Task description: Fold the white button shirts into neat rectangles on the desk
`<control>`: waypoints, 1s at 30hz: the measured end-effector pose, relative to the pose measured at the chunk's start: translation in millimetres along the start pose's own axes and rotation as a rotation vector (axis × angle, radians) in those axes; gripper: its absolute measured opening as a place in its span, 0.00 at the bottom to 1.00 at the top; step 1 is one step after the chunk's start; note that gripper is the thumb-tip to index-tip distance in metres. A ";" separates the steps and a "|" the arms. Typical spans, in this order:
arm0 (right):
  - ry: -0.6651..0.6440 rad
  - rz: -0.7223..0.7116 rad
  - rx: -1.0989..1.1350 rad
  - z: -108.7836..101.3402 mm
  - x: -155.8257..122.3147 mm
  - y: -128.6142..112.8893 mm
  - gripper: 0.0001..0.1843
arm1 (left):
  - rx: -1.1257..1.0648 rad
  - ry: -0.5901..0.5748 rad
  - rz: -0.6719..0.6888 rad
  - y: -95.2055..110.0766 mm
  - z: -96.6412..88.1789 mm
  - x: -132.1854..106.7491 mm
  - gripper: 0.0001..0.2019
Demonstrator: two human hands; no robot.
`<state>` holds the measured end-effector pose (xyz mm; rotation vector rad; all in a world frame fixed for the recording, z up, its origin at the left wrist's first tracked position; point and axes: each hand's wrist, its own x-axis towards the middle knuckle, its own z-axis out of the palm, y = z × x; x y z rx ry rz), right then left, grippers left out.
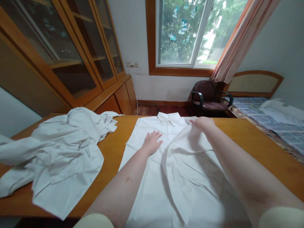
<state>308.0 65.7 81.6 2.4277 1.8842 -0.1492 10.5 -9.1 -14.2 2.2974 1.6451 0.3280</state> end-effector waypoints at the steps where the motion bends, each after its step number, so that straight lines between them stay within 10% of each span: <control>1: 0.018 0.069 -0.023 1.0 9.2 7.9 0.35 | 0.001 -0.002 0.001 0.3 -0.8 -0.5 0.24; 10: 0.149 0.256 0.248 47.4 34.3 68.0 0.29 | 0.002 -0.024 -0.009 3.0 -4.1 -1.9 0.24; 30: 0.149 0.236 0.296 69.1 27.6 60.0 0.23 | 0.014 -0.025 0.010 0.7 -2.4 -2.5 0.24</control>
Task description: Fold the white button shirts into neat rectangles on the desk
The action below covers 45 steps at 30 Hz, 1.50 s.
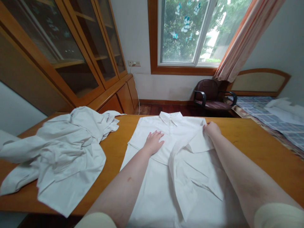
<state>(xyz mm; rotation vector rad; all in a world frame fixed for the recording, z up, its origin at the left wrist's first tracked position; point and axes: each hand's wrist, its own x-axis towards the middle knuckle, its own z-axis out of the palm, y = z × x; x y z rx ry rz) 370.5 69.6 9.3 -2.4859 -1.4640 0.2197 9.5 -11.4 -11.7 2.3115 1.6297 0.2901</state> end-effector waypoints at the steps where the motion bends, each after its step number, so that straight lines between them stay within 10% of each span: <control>1: 0.041 -0.019 -0.031 -0.7 -4.0 -2.0 0.25 | 0.002 0.000 0.000 0.2 -0.2 0.1 0.24; 11: -0.083 -0.408 0.038 15.1 -63.2 -21.9 0.35 | -0.003 0.008 -0.004 2.0 -1.1 0.6 0.24; 31: -0.160 -0.423 -0.193 32.4 -23.1 -18.6 0.37 | -0.005 -0.006 -0.012 2.3 -3.2 -0.5 0.24; 37: -0.076 -0.231 -0.071 23.0 -38.2 -7.0 0.38 | 0.001 -0.004 -0.008 4.0 -4.0 -0.8 0.24; 45: -0.110 -0.355 -0.199 28.9 -76.8 21.6 0.39 | -0.004 -0.007 -0.009 2.6 -2.0 0.4 0.23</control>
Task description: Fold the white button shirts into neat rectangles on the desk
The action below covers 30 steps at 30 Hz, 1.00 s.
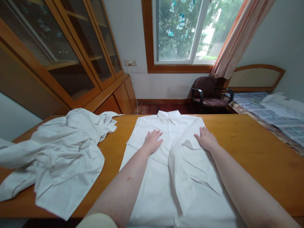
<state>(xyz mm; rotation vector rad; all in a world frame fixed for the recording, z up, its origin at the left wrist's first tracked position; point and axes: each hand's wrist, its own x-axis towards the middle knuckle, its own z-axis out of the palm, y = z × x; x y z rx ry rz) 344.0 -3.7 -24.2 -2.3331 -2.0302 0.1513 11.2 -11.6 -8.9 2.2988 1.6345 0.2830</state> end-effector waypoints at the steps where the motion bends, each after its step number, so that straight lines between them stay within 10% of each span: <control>1: -0.007 0.001 -0.008 0.2 -1.0 2.2 0.39 | 0.000 0.002 0.004 -0.2 0.0 0.1 0.23; 16: 0.025 0.084 -0.021 -4.0 -0.6 1.5 0.36 | -0.177 0.198 0.165 37.5 -25.2 -17.3 0.15; 23: 0.064 0.103 0.006 -4.4 -2.5 1.6 0.37 | -0.057 -0.375 -0.096 83.9 -49.8 -78.7 0.25; 30: 0.067 0.109 0.026 -5.9 -2.7 3.9 0.37 | -0.719 -0.703 -0.041 31.4 -59.7 -84.1 0.12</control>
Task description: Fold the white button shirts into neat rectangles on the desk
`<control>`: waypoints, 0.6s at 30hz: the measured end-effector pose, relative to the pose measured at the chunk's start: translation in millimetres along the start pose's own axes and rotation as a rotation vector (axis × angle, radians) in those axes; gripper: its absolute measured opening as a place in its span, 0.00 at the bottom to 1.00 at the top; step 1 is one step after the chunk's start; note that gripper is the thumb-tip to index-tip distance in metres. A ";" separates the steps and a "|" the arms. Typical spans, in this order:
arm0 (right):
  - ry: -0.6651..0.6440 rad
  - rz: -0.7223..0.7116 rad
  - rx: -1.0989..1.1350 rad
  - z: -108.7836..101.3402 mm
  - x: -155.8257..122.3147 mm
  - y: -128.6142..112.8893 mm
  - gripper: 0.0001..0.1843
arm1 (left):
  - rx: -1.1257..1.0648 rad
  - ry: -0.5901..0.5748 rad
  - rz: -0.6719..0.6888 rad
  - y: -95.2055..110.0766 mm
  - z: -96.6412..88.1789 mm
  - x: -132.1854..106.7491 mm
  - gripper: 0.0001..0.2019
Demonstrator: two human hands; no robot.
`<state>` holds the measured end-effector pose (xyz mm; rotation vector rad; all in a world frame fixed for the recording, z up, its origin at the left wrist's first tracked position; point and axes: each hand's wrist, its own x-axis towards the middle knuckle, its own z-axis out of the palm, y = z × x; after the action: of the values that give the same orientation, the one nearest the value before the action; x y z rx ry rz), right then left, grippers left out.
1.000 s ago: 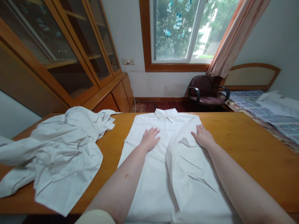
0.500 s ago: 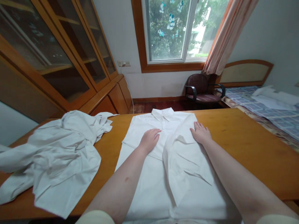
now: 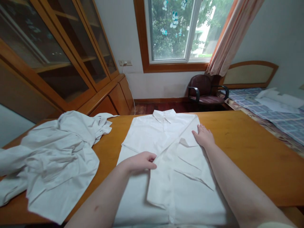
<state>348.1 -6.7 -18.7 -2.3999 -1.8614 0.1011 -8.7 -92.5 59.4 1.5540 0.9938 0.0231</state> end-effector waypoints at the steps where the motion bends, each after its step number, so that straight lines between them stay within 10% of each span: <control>1: -0.002 -0.001 -0.001 -0.4 0.0 0.2 0.37 | -0.078 0.017 0.001 -7.4 -11.3 -2.9 0.12; 9: -0.015 -0.037 0.023 -1.1 1.0 4.5 0.35 | 0.158 0.458 -0.262 -55.0 -68.2 -15.3 0.10; 18: 0.054 0.156 0.075 -22.6 0.6 21.4 0.25 | 0.288 0.408 -0.287 -62.4 -73.1 -11.6 0.15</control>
<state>371.5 -12.3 1.2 -2.4676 -1.6165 0.1153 -90.1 -46.8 33.9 1.6874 1.5940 -0.0048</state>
